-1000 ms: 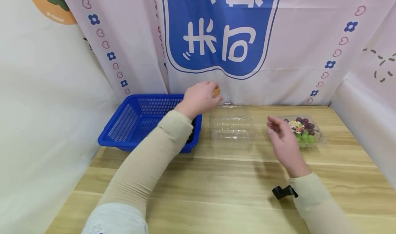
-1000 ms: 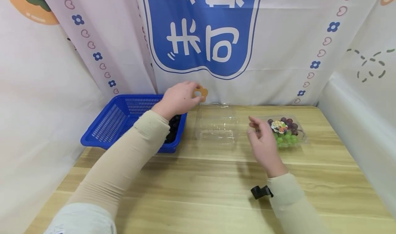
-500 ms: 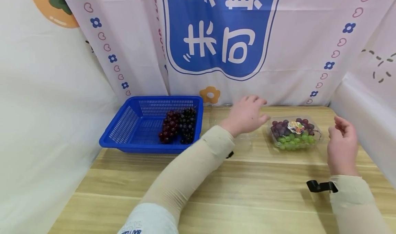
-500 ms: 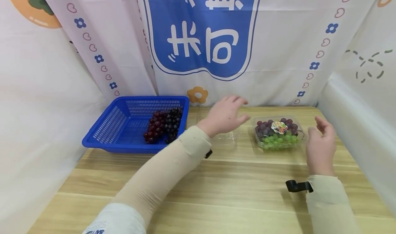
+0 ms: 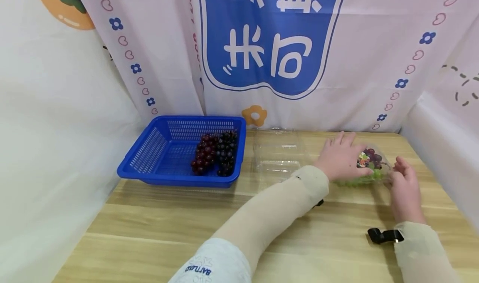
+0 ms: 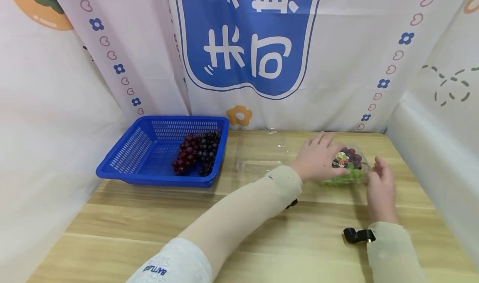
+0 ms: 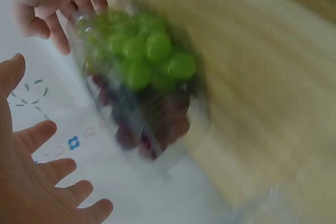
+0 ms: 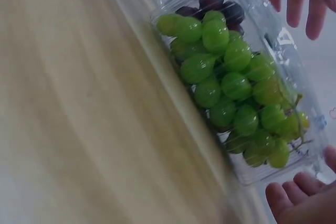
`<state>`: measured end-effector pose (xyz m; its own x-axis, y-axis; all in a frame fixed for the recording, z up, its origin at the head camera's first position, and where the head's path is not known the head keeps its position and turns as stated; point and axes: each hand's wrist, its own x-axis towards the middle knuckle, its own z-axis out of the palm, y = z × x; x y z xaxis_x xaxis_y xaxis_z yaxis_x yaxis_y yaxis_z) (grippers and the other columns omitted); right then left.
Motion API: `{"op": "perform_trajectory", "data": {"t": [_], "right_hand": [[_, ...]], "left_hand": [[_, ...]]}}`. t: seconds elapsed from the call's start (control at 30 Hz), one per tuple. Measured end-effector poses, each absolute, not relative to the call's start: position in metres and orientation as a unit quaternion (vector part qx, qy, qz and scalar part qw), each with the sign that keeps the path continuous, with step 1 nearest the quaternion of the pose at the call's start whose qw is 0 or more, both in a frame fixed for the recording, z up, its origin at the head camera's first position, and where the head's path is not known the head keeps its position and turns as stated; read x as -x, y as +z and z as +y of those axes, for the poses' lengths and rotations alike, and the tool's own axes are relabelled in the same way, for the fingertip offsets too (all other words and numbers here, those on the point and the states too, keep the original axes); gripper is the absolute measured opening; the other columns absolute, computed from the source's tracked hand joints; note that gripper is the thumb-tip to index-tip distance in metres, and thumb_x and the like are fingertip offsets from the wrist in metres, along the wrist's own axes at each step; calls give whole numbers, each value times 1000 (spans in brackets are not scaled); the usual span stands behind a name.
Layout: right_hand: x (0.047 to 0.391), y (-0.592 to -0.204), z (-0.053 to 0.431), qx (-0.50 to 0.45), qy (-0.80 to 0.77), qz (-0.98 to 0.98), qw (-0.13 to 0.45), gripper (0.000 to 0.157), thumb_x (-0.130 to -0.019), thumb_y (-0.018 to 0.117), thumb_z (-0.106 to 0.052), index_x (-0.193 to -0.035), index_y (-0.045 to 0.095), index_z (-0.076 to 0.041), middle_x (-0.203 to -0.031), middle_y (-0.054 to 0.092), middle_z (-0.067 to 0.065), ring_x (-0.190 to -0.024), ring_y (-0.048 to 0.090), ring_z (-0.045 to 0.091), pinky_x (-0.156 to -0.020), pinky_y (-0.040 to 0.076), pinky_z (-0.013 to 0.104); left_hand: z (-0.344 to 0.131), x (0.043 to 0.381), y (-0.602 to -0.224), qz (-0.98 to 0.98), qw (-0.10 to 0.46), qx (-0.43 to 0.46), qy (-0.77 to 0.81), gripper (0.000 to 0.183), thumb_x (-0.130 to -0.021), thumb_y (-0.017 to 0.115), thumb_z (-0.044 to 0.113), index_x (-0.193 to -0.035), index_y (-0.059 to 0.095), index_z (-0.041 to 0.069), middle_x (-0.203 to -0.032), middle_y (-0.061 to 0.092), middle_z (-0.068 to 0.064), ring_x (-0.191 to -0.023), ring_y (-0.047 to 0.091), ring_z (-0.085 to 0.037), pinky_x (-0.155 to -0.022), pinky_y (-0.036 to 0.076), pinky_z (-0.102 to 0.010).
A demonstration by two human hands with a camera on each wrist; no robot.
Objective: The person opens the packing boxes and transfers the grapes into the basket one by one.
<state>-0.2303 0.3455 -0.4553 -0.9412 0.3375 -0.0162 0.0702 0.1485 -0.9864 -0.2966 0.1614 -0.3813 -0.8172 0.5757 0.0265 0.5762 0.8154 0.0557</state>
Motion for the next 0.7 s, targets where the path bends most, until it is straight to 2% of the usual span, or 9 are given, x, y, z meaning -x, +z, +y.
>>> {"op": "perform_trajectory", "data": {"t": [0.07,0.3,0.47,0.7], "right_hand": [[228,-462,345,119,629,-763,91,63,-107,35,-17,-164,8,-21,-169,6,12,-151,15,23,-118,24,26],[226,-475,342,90,576,-808,79,67,-106,37,-18,-165,6,-25,-169,2,12,-152,10,31,-122,10,41],[226,-479,343,77,584,-804,75,71,-105,41,-15,-164,5,-30,-169,0,13,-151,12,31,-120,15,29],[229,-480,346,43,565,-820,76,78,-103,46,-11,-164,-1,-24,-167,2,20,-151,15,28,-110,22,10]], "left_hand": [[167,296,-391,-956,1,293,-23,85,-82,43,89,-156,18,55,-169,-2,11,-154,-2,-20,-122,9,-46],[175,294,-416,-965,-11,260,5,93,-76,47,92,-155,13,59,-168,-7,11,-154,-9,-22,-121,0,-50],[178,295,-427,-965,-3,259,28,93,-77,45,92,-156,8,58,-168,-7,11,-154,-7,-24,-120,-6,-53],[180,298,-430,-963,9,268,37,84,-83,36,90,-156,11,58,-168,0,13,-154,0,-25,-120,-3,-56]]}}
